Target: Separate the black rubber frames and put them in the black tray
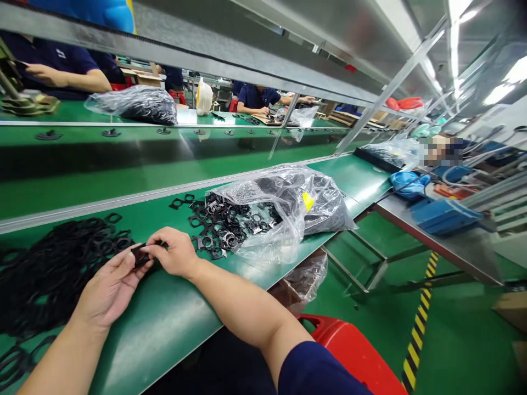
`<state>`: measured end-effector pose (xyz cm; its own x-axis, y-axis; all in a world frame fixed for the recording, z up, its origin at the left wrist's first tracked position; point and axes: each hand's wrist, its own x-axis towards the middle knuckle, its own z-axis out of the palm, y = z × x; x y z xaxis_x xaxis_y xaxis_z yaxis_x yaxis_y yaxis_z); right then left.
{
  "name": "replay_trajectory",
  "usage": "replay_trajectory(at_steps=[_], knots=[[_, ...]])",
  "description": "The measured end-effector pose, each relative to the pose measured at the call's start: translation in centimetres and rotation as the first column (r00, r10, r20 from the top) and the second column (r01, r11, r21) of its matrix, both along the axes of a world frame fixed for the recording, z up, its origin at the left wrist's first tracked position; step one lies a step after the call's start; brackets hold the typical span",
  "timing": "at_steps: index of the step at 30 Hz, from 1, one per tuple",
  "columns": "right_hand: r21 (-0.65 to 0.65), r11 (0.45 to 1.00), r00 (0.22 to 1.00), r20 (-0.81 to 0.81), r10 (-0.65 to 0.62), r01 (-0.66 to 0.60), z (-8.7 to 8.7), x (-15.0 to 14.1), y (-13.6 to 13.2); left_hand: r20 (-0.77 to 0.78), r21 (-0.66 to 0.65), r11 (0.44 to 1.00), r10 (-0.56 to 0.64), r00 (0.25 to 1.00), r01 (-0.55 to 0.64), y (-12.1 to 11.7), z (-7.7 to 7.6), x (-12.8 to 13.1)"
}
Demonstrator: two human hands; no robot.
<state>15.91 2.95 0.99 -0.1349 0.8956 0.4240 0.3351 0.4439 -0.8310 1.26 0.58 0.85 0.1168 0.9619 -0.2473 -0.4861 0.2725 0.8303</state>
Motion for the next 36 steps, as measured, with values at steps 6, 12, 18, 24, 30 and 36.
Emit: replay_trajectory(at_steps=[6, 12, 18, 24, 30, 36], knots=[[-0.331, 0.925, 0.918, -0.393, 0.045, -0.187, -0.7, -0.3, 0.6, -0.068, 0.007, 0.999, -0.044, 0.997, 0.044, 0.1, -0.1, -0.4], [-0.465, 0.762, 0.745, -0.666, 0.034, -0.45, -1.4, -0.6, 1.0, -0.089, -0.017, 0.996, -0.094, 0.992, 0.092, 0.1, -0.3, -0.9], [-0.311, 0.909, 0.908, -0.393, 0.144, -0.278, -0.7, -0.2, 0.6, -0.083, -0.073, 0.996, -0.052, 0.995, 0.046, 0.2, -0.4, -0.3], [-0.425, 0.864, 0.837, -0.548, -0.01, -0.268, -1.1, -0.5, 1.1, -0.118, 0.0, 1.0, 0.02, 0.993, -0.02, -0.1, -0.3, 0.4], [-0.447, 0.87, 0.895, -0.446, -0.014, -0.21, -1.4, -0.2, 1.2, -0.136, 0.061, 0.975, 0.22, 0.966, -0.214, 0.0, -0.3, 0.7], [-0.135, 0.991, 0.99, -0.136, -0.041, 0.023, -1.0, 0.0, 0.5, -0.117, 0.071, 0.971, 0.236, 0.965, -0.229, 0.2, -0.1, 0.7]])
